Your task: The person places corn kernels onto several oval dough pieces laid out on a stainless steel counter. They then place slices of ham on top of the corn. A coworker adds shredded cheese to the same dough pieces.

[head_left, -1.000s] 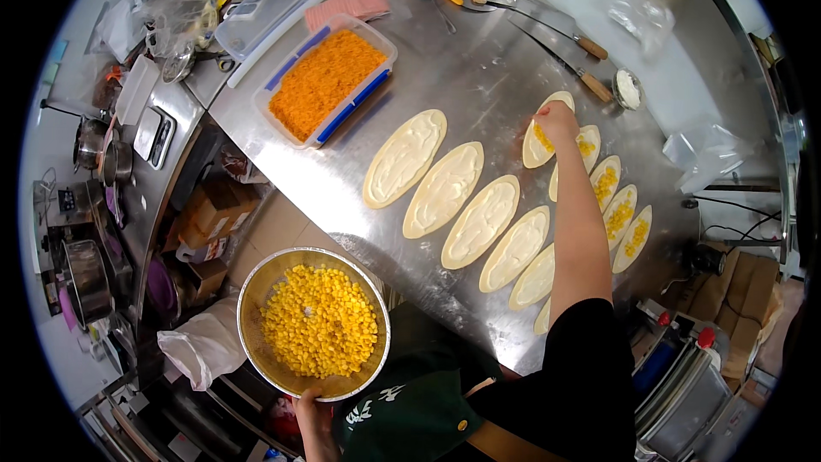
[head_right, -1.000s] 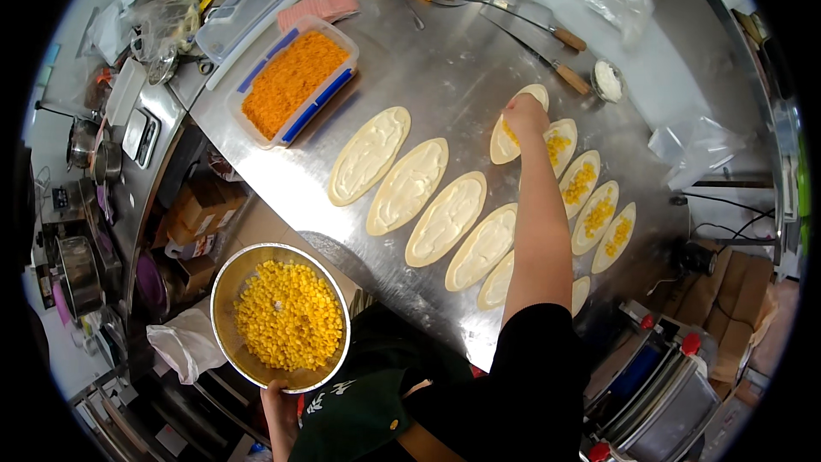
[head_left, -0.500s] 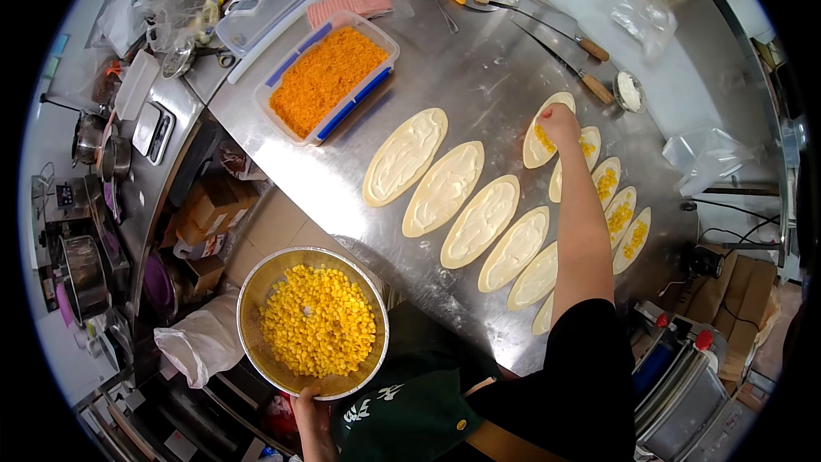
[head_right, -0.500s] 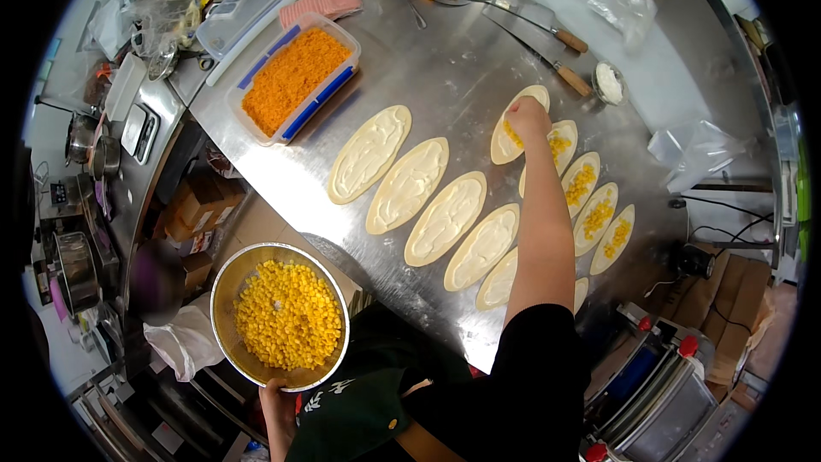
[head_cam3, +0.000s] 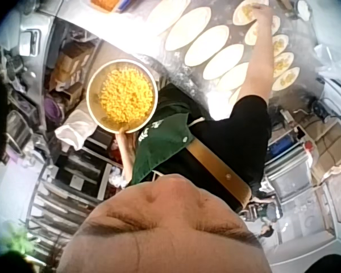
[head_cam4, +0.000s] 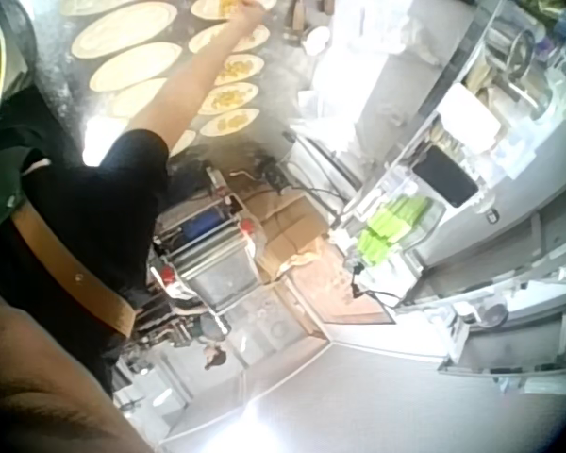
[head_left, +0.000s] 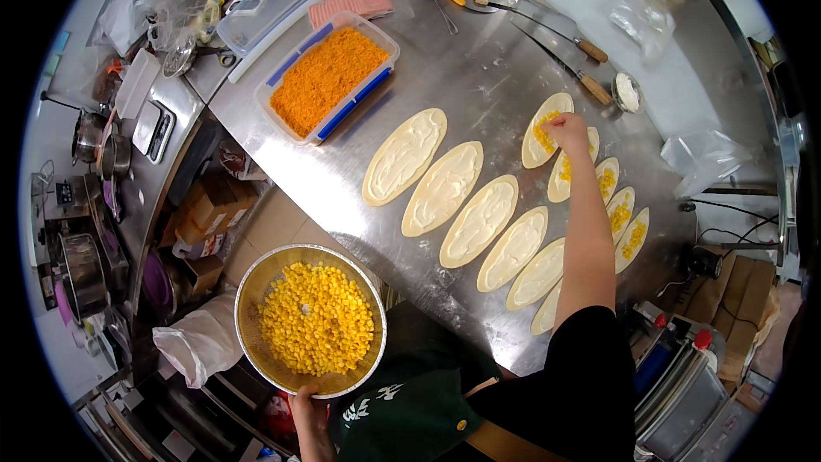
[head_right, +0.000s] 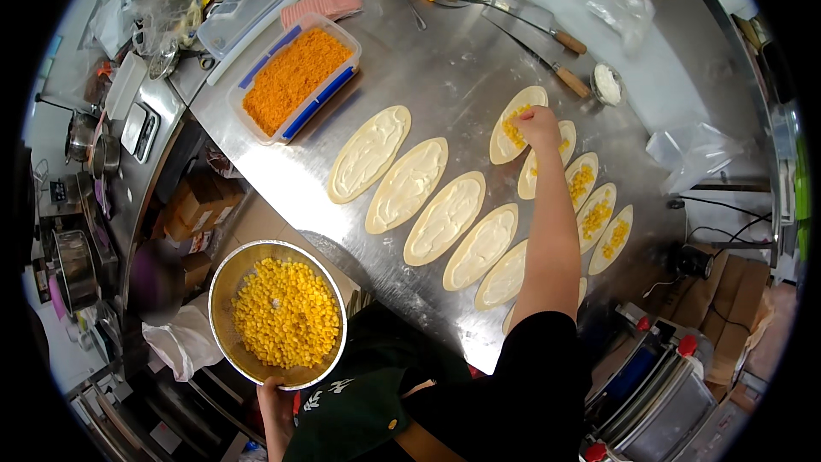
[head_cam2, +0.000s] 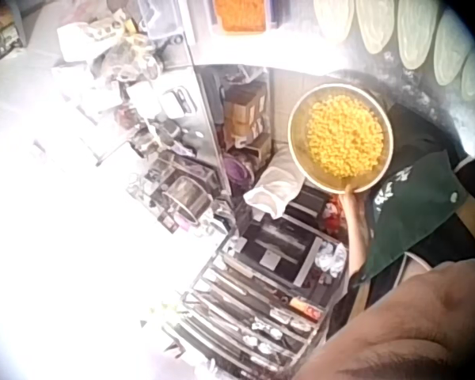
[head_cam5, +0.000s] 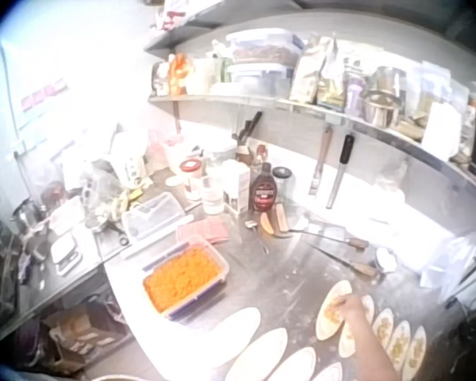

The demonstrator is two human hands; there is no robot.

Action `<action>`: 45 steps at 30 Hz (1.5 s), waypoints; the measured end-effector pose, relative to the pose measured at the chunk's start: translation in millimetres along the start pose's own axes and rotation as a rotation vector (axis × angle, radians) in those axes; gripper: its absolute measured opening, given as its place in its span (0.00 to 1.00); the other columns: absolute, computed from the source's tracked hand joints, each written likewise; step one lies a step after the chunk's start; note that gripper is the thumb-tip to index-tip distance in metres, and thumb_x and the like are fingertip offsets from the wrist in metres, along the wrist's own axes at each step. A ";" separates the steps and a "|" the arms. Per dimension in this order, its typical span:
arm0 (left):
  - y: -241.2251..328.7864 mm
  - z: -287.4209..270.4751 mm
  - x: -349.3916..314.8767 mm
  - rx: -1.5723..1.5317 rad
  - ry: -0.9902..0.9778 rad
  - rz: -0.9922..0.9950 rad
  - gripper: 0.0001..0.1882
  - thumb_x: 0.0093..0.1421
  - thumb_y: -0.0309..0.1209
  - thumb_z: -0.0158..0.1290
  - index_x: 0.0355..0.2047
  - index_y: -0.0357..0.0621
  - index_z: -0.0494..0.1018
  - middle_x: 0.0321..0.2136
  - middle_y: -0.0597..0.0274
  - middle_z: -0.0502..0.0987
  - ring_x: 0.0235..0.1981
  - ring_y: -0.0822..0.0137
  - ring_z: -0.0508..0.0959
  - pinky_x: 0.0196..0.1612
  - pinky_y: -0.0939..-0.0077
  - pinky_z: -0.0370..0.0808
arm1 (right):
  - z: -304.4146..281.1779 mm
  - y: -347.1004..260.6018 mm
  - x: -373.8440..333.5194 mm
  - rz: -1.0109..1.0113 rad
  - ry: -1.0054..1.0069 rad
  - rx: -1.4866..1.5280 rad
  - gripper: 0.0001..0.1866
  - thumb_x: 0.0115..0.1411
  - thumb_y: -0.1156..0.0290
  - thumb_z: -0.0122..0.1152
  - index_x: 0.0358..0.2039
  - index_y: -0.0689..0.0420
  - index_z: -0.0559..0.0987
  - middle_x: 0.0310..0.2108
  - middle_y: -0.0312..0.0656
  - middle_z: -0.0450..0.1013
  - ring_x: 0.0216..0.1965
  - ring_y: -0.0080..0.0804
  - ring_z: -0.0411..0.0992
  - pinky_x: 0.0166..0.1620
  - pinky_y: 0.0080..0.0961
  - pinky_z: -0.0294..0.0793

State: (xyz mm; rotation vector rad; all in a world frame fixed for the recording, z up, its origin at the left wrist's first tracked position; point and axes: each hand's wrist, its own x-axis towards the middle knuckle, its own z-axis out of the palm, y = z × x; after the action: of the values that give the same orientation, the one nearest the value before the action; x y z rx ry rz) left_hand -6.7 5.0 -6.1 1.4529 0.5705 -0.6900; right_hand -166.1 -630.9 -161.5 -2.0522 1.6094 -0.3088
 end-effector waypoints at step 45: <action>-2.0 3.3 12.3 0.003 -0.100 0.009 0.31 0.41 0.16 0.38 0.51 0.29 0.54 0.45 0.45 0.65 0.42 0.51 0.71 0.43 0.59 0.73 | 40.0 -217.2 -280.5 -0.941 -0.821 0.259 0.10 0.46 0.68 0.58 0.30 0.58 0.75 0.28 0.44 0.69 0.32 0.35 0.70 0.33 0.31 0.69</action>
State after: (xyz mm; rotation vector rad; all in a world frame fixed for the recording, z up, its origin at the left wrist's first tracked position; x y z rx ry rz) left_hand 0.1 0.8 -16.2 1.4140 0.4854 -0.7526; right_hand -41.5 -317.1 -45.8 -2.1536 0.0804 0.0359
